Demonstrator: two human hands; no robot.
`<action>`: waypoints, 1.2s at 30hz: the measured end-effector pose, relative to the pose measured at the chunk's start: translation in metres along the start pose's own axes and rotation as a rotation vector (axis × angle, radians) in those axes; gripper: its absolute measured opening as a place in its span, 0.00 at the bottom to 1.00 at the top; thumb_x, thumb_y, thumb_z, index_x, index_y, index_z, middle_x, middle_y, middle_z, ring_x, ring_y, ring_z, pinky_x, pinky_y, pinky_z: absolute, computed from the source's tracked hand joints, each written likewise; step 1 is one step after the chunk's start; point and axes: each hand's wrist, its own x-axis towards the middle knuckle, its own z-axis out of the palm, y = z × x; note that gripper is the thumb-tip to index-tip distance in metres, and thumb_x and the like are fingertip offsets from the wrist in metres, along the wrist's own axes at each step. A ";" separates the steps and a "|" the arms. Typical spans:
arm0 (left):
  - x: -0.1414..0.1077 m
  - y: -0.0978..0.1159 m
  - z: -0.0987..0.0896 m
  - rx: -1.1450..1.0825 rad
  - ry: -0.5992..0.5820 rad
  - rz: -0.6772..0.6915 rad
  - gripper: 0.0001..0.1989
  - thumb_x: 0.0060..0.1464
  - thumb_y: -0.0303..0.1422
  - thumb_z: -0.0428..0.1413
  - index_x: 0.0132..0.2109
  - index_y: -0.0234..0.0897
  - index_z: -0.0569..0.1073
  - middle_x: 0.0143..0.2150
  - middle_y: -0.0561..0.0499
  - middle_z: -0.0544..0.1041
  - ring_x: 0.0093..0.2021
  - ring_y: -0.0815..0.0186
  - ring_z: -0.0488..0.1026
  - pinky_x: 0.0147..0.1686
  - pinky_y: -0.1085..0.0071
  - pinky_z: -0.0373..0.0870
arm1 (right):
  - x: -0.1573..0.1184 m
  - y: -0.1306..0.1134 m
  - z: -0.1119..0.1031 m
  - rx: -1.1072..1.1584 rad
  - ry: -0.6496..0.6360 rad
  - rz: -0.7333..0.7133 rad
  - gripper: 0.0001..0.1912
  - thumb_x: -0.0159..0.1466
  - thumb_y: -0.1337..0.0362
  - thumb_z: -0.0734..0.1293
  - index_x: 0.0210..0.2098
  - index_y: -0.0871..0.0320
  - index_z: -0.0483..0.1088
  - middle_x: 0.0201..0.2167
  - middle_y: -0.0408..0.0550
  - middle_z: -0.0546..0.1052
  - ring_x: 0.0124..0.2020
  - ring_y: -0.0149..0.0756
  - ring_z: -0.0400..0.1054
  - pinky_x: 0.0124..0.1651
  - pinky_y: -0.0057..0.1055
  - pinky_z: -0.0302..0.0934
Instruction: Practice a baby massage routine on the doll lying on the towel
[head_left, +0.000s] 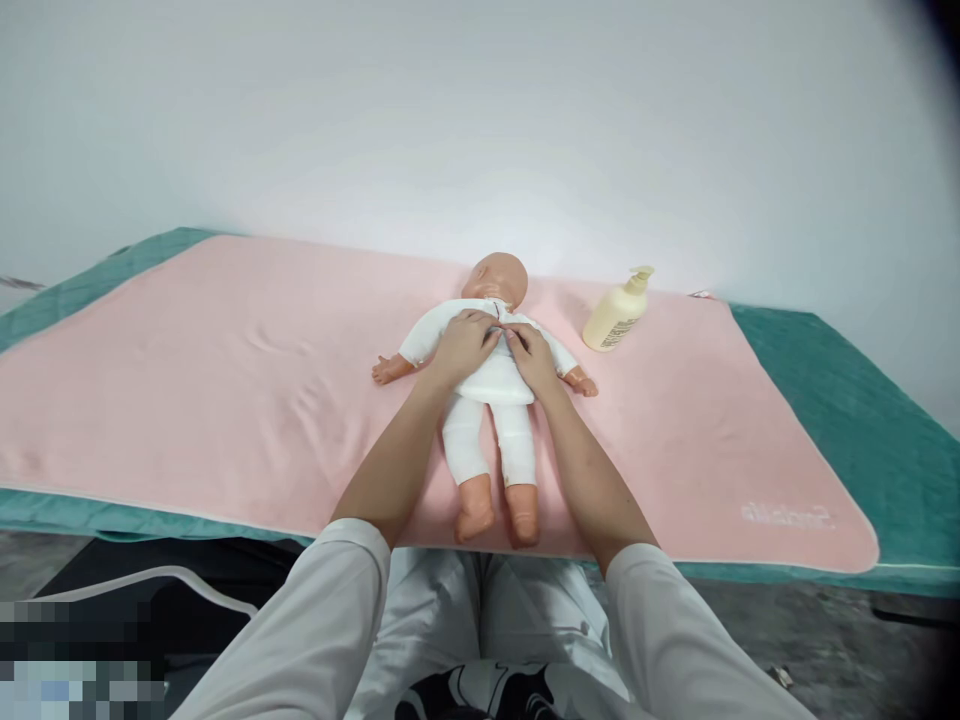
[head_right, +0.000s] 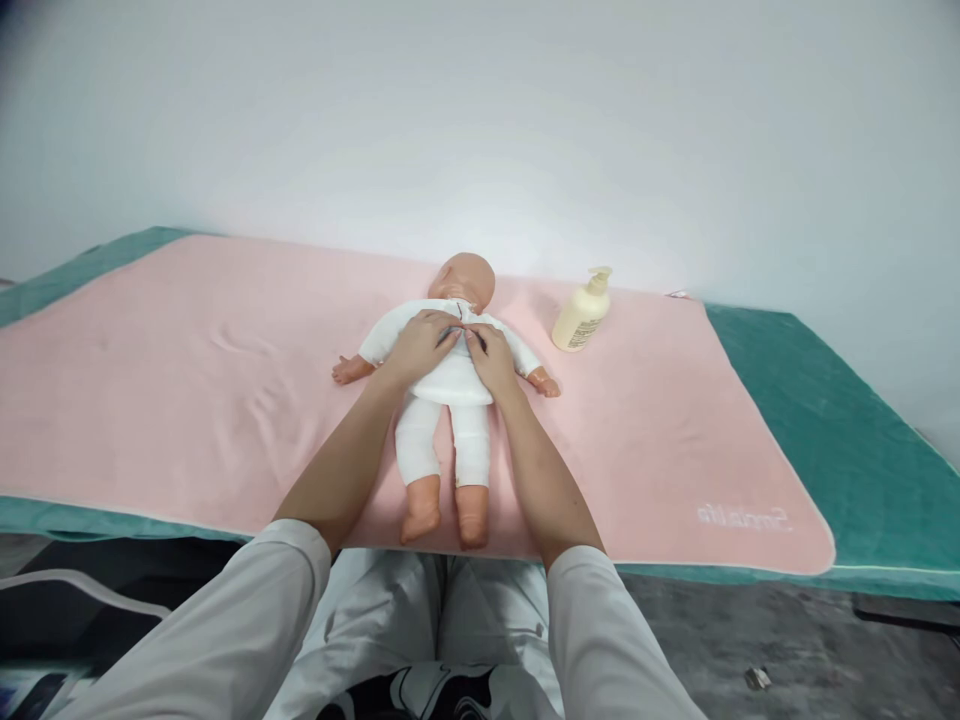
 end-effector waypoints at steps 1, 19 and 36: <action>0.000 0.001 0.000 0.003 -0.001 0.003 0.16 0.63 0.33 0.48 0.49 0.34 0.77 0.51 0.43 0.79 0.55 0.53 0.71 0.60 0.55 0.64 | 0.000 0.000 0.000 0.003 0.004 -0.002 0.23 0.69 0.47 0.57 0.44 0.55 0.75 0.47 0.52 0.80 0.51 0.43 0.72 0.61 0.45 0.62; -0.002 0.008 -0.002 0.109 -0.033 -0.035 0.22 0.64 0.35 0.46 0.61 0.34 0.70 0.63 0.43 0.71 0.67 0.55 0.61 0.68 0.56 0.54 | -0.003 -0.010 -0.005 -0.060 -0.120 0.025 0.36 0.69 0.39 0.53 0.62 0.60 0.64 0.65 0.58 0.67 0.67 0.44 0.59 0.72 0.43 0.49; -0.003 0.005 0.000 0.021 0.083 0.020 0.16 0.64 0.34 0.49 0.54 0.37 0.75 0.61 0.44 0.73 0.65 0.53 0.62 0.65 0.53 0.57 | -0.002 0.000 -0.002 0.017 -0.034 -0.003 0.32 0.68 0.40 0.54 0.59 0.54 0.68 0.61 0.54 0.71 0.65 0.43 0.62 0.71 0.47 0.52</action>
